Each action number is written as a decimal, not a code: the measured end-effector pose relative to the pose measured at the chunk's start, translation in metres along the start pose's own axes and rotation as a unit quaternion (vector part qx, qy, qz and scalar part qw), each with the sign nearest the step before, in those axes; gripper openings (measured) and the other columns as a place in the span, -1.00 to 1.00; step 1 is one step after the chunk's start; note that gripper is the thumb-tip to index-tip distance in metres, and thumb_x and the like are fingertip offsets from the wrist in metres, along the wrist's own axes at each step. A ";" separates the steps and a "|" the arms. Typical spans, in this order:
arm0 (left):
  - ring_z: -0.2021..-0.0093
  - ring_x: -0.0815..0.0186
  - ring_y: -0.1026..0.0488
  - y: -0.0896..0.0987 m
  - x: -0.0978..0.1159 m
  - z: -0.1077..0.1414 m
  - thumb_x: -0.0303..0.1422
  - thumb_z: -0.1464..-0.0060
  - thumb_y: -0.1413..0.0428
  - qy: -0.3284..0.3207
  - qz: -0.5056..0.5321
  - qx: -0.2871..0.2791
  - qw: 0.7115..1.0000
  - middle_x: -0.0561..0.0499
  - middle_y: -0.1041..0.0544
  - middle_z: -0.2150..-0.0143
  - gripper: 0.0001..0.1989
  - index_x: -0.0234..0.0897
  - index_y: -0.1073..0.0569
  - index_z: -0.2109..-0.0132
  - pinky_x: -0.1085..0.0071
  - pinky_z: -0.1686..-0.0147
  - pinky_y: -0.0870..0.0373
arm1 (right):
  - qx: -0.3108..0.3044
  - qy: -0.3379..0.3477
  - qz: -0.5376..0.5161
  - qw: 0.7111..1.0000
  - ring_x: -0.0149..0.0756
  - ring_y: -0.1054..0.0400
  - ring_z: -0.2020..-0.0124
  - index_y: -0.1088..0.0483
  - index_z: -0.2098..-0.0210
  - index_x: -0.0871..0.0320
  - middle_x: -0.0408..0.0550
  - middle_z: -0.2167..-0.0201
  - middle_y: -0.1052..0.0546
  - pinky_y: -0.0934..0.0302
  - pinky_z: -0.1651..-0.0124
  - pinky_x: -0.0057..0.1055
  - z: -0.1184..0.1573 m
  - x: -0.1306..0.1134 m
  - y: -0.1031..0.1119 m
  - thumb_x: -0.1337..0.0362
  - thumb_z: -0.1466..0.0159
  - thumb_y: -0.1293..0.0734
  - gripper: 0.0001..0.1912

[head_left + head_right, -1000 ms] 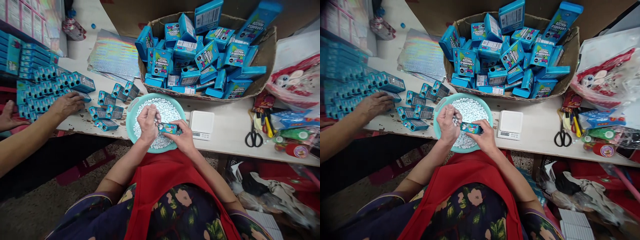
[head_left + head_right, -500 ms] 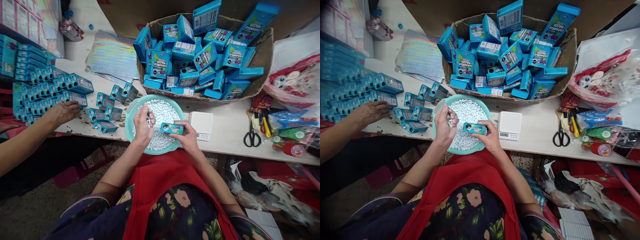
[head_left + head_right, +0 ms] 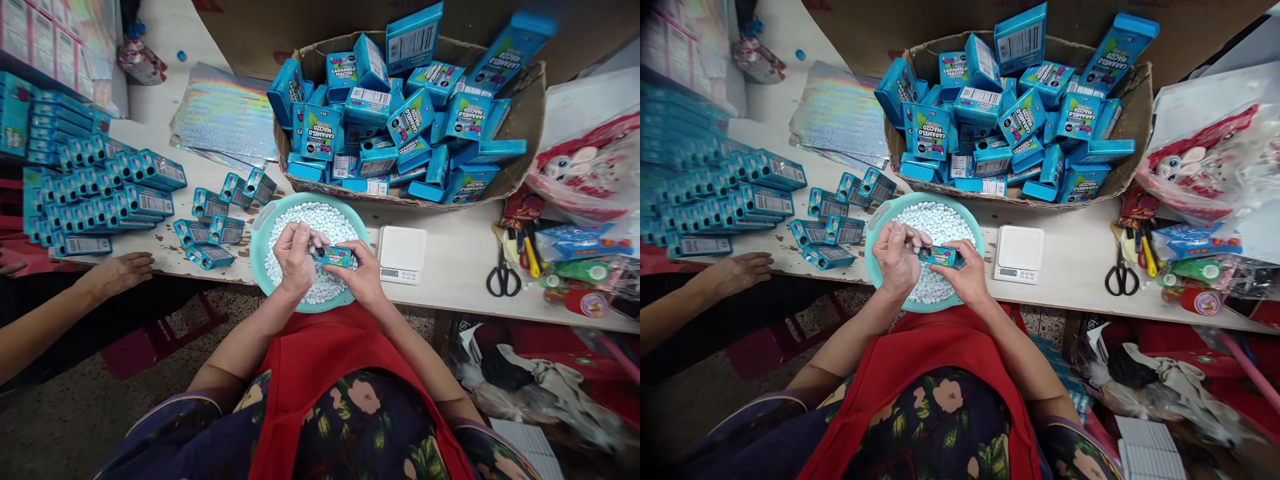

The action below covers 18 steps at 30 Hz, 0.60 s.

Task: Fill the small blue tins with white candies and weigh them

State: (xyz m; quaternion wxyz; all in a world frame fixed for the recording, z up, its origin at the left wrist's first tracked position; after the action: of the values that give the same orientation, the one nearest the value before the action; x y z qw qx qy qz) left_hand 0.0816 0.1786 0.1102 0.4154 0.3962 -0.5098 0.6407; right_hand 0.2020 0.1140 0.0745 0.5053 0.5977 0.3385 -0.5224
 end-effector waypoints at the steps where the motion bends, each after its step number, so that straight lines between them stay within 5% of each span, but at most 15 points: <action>1: 0.51 0.37 -0.44 0.000 0.001 0.000 -0.07 -0.09 -0.16 0.000 0.002 0.000 1.000 0.12 -0.30 0.61 -0.61 -0.26 -0.31 0.49 0.39 0.38 -0.44 | 0.001 -0.002 0.000 1.000 -0.23 -0.41 0.19 -0.46 0.21 0.03 -0.14 0.27 -0.48 -0.32 0.08 -0.25 0.000 0.000 0.000 0.16 0.01 -0.55 -0.62; 18: 0.54 0.36 -0.47 -0.010 0.000 0.010 -0.14 -0.12 -0.12 0.012 -0.017 -0.072 0.997 0.08 -0.45 0.59 -0.69 -0.28 -0.38 0.43 0.19 0.09 -0.45 | 0.009 -0.029 -0.038 0.999 -0.23 -0.41 0.17 -0.46 0.24 0.06 -0.13 0.26 -0.49 -0.31 0.05 -0.25 -0.009 0.004 0.004 0.14 0.04 -0.55 -0.61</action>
State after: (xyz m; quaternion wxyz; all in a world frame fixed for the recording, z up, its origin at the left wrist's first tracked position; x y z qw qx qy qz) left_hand 0.0918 0.1698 0.1152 0.4602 0.3661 -0.5428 0.5996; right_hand 0.2097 0.1210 0.0711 0.4891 0.5741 0.3413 -0.5610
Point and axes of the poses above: each hand's wrist, its own z-axis away from the middle knuckle, its own y-axis out of the back of the hand, x = y × z, the point moved 3 cm from there along -z, towards the middle knuckle
